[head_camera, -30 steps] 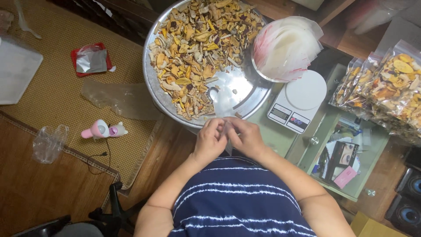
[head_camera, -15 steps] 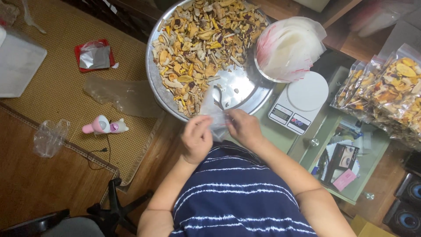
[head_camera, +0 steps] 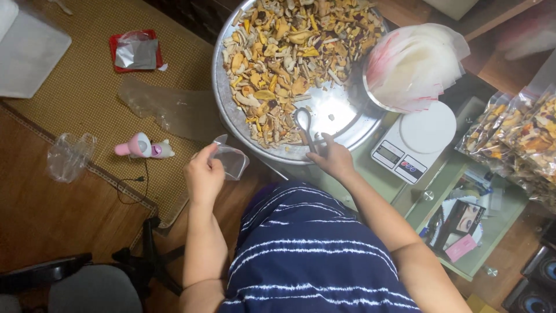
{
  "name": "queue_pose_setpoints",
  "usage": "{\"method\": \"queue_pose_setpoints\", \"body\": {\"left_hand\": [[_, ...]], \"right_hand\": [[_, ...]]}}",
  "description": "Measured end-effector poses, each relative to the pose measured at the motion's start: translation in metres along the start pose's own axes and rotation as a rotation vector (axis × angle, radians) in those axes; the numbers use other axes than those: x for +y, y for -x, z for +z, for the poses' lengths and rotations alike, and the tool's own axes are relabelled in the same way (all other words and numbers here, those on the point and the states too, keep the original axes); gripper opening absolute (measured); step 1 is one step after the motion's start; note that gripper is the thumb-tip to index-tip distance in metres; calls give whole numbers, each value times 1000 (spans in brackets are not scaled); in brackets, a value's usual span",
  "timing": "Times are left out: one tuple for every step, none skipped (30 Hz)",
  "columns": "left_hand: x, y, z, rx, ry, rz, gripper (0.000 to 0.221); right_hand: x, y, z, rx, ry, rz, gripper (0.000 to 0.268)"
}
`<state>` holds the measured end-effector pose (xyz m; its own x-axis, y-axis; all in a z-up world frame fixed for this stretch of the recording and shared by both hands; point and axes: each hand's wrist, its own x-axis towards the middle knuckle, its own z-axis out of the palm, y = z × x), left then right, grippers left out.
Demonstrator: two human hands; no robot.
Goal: The person uses a spoon to transfer dried mushrooms from a large metal tray into small plastic bags, then seals the bags by hand and places them on a scale or a finished stack.
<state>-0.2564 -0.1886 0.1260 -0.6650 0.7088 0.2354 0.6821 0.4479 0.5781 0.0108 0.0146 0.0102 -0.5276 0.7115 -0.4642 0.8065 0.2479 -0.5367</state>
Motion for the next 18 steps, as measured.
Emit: {"method": "queue_pose_setpoints", "body": {"left_hand": [[-6,1,7,-49,49,-83,38],[-12,1,14,-97,98,-167,40],[-18,0,21,-94,100,-166,40],[-23,-1,27,-130,102,-223,39],[-28,0,33,-172,102,-281,39],[-28,-2,35,-176,103,-282,39],[-27,-5,39,-210,83,-307,38],[-27,-9,43,-245,63,-331,38],[-30,-10,48,-246,70,-329,38],[-34,-12,53,-259,76,-318,38],[-37,-10,58,-277,81,-311,38],[-41,-12,64,-283,86,-312,38],[-45,-15,70,-317,67,-297,37],[-49,-17,75,-350,48,-282,37],[-54,-19,80,-355,49,-279,37],[-58,-21,85,-385,32,-258,37],[-62,-25,90,-417,14,-232,36],[-67,-27,90,-425,14,-225,36]], "right_hand": [[-1,-5,6,11,-19,20,82],[-1,-10,11,21,-38,39,83],[6,-18,20,23,-37,38,83],[13,-26,27,35,-101,97,71],[21,-30,37,44,-166,162,61],[22,-28,39,43,-166,166,61],[23,-28,40,124,-288,164,48],[23,-28,40,206,-410,161,37],[19,-27,34,211,-406,163,37],[14,-26,27,333,-545,131,31],[10,-22,22,452,-682,101,26],[9,-30,22,454,-676,107,26],[8,-37,23,526,-743,57,23],[7,-45,23,598,-809,6,22],[5,-49,24,602,-809,11,22],[3,-54,23,582,-743,6,20],[1,-58,24,565,-681,5,19],[1,-52,20,572,-684,13,19]]}}
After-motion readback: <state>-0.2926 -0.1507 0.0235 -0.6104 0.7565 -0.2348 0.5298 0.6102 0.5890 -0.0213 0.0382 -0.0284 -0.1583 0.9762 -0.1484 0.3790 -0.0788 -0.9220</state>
